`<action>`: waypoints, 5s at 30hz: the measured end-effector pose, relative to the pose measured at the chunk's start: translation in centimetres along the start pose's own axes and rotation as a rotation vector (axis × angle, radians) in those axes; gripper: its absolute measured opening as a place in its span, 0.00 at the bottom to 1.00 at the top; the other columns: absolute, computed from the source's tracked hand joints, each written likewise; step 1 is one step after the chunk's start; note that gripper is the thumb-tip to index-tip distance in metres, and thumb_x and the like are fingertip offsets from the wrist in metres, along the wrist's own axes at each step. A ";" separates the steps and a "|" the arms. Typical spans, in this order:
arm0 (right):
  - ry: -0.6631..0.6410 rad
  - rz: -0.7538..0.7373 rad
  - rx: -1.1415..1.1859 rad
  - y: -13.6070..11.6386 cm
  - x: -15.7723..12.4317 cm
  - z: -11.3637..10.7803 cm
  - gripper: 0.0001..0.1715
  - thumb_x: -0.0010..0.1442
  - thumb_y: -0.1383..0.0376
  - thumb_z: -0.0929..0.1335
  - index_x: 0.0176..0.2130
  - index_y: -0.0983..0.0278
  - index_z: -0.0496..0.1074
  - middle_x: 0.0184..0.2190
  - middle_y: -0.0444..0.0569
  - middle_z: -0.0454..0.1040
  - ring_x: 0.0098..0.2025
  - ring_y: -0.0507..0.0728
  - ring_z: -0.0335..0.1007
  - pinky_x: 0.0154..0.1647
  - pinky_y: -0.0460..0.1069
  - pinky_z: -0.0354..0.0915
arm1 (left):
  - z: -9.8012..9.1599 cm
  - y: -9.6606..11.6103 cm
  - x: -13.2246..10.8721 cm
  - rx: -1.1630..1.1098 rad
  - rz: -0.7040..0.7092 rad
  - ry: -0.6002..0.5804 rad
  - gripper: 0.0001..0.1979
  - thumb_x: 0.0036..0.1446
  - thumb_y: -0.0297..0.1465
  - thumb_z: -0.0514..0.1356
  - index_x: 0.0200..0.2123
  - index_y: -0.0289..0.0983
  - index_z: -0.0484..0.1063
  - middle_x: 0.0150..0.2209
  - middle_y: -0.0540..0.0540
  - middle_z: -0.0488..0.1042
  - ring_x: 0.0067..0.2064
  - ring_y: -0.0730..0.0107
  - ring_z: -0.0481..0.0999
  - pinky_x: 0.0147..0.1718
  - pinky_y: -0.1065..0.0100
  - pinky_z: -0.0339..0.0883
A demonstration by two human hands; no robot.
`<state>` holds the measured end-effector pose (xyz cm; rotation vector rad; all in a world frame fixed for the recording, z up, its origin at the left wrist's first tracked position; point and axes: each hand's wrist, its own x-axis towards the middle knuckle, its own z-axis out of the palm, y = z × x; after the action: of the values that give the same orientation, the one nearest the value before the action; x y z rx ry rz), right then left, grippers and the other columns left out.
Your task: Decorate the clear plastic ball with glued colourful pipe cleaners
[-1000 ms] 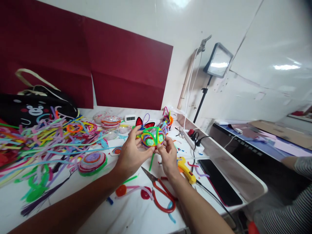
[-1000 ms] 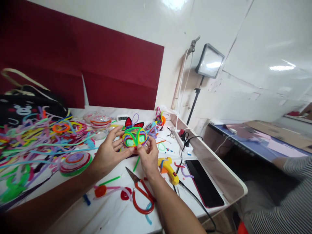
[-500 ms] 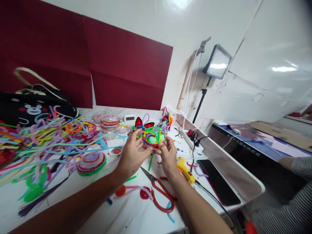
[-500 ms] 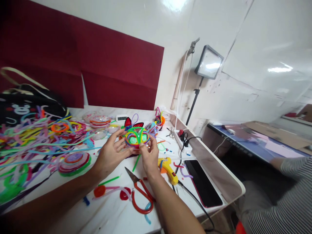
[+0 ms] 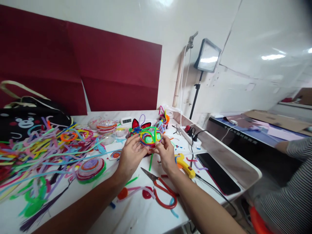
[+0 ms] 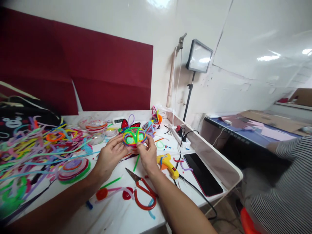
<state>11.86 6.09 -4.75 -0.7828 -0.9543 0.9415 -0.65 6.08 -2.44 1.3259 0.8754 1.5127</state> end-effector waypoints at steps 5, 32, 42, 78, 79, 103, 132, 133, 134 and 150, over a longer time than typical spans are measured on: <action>0.036 0.009 -0.005 -0.7 -0.2 0.3 0.24 0.47 0.59 0.72 0.45 0.60 0.69 0.38 0.45 0.76 0.34 0.56 0.75 0.26 0.47 0.72 | -0.1 -0.6 0.1 0.056 0.050 -0.009 0.26 0.43 0.33 0.70 0.47 0.35 0.70 0.62 0.34 0.62 0.61 0.50 0.70 0.62 0.55 0.63; 0.046 -0.100 -0.142 0.7 -0.6 0.4 0.22 0.50 0.65 0.70 0.46 0.59 0.68 0.38 0.43 0.77 0.35 0.54 0.75 0.35 0.48 0.72 | 0.1 -1.1 -0.4 0.068 -0.042 -0.016 0.35 0.44 0.42 0.71 0.52 0.34 0.63 0.56 0.29 0.74 0.54 0.47 0.78 0.53 0.49 0.72; 0.045 -0.067 -0.117 0.4 -0.8 0.7 0.23 0.49 0.64 0.70 0.46 0.59 0.66 0.37 0.43 0.77 0.33 0.53 0.75 0.33 0.48 0.72 | 0.1 -1.3 -0.5 0.075 -0.031 0.000 0.35 0.44 0.40 0.71 0.52 0.33 0.63 0.57 0.27 0.73 0.54 0.46 0.77 0.54 0.48 0.72; 0.023 -0.096 -0.194 0.5 -0.7 0.3 0.24 0.51 0.62 0.70 0.48 0.61 0.64 0.37 0.42 0.76 0.32 0.51 0.75 0.31 0.45 0.71 | -0.3 -1.9 0.2 0.158 0.038 -0.026 0.34 0.45 0.39 0.69 0.52 0.31 0.64 0.55 0.27 0.74 0.54 0.46 0.78 0.54 0.48 0.72; 0.022 -0.098 -0.202 0.5 -0.7 0.3 0.24 0.51 0.62 0.70 0.48 0.61 0.64 0.37 0.42 0.76 0.32 0.51 0.75 0.31 0.45 0.71 | -0.2 -2.0 0.2 0.157 0.044 -0.028 0.33 0.45 0.39 0.68 0.52 0.31 0.64 0.55 0.27 0.74 0.54 0.47 0.78 0.54 0.48 0.72; 0.031 -0.100 -0.251 0.4 -0.8 0.2 0.25 0.51 0.61 0.69 0.48 0.62 0.64 0.36 0.44 0.75 0.35 0.53 0.73 0.37 0.48 0.69 | -0.3 -2.1 0.1 0.163 0.086 -0.024 0.29 0.46 0.37 0.67 0.50 0.32 0.65 0.53 0.30 0.76 0.53 0.49 0.78 0.53 0.51 0.73; 0.027 -0.081 -0.278 0.3 -0.8 0.2 0.23 0.53 0.60 0.69 0.49 0.61 0.64 0.34 0.43 0.73 0.33 0.53 0.72 0.33 0.47 0.69 | -0.2 -1.6 0.3 0.077 -0.016 -0.030 0.28 0.46 0.40 0.70 0.48 0.34 0.67 0.50 0.33 0.79 0.51 0.50 0.80 0.49 0.55 0.75; 0.029 -0.080 -0.276 0.4 -0.8 0.2 0.23 0.53 0.60 0.69 0.49 0.61 0.64 0.34 0.43 0.73 0.34 0.53 0.72 0.33 0.47 0.69 | -0.2 -1.5 0.3 0.079 -0.017 -0.032 0.28 0.46 0.40 0.70 0.48 0.34 0.67 0.50 0.33 0.79 0.51 0.50 0.80 0.49 0.56 0.75; 0.029 -0.077 -0.272 0.4 -0.8 0.1 0.23 0.53 0.60 0.69 0.49 0.61 0.64 0.35 0.43 0.73 0.34 0.53 0.72 0.33 0.47 0.70 | -0.3 -1.5 0.3 0.080 -0.020 -0.036 0.28 0.46 0.40 0.70 0.48 0.34 0.67 0.50 0.34 0.79 0.51 0.51 0.80 0.49 0.56 0.75; -0.143 -0.008 -0.129 -1.1 0.2 -0.3 0.27 0.52 0.56 0.72 0.50 0.60 0.68 0.40 0.45 0.73 0.33 0.53 0.75 0.31 0.49 0.77 | -1.2 0.7 1.4 0.109 -0.057 -0.047 0.22 0.51 0.44 0.66 0.45 0.38 0.71 0.39 0.45 0.80 0.42 0.59 0.80 0.43 0.62 0.72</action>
<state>12.53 5.78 -3.85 -0.8271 -1.1511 0.9457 -1.98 7.22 -1.52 1.3981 0.9686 1.4015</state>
